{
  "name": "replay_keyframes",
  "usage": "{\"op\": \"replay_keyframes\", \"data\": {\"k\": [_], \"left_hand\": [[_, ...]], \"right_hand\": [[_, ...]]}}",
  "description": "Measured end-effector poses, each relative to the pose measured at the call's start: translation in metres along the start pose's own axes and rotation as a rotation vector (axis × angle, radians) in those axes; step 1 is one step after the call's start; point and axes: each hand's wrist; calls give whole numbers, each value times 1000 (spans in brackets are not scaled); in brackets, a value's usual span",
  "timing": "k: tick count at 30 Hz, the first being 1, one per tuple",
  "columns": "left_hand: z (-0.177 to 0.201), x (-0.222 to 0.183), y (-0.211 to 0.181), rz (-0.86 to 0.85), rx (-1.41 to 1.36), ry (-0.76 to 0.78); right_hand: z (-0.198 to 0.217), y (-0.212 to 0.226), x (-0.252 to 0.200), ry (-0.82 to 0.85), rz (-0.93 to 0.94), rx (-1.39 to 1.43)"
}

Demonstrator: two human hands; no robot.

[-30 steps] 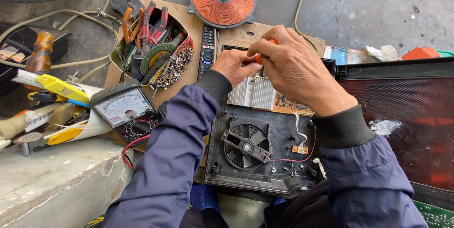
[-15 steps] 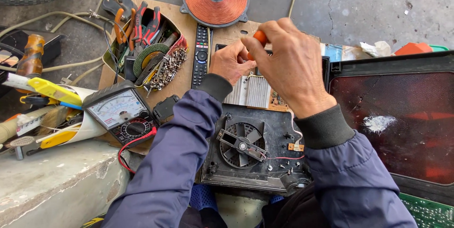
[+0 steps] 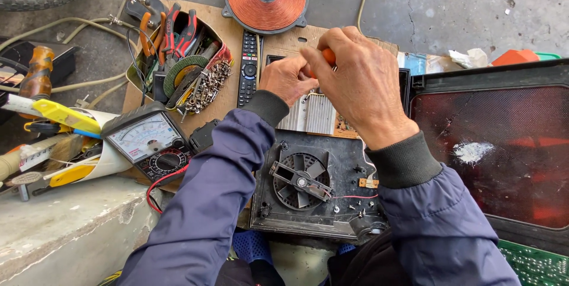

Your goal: Disassembling an induction cooktop and testing the internal circuit board using a multimeter

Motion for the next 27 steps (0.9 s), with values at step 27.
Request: {"op": "replay_keyframes", "data": {"k": [27], "left_hand": [[-45, 10, 1, -126, 794, 137]], "right_hand": [[97, -19, -20, 127, -162, 265]]}}
Point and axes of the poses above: each hand's wrist, its own x-axis towards the middle knuckle, its own z-axis out of the back of the hand, y = z × x, and after that the axes turned 8 degrees about x, right-handed
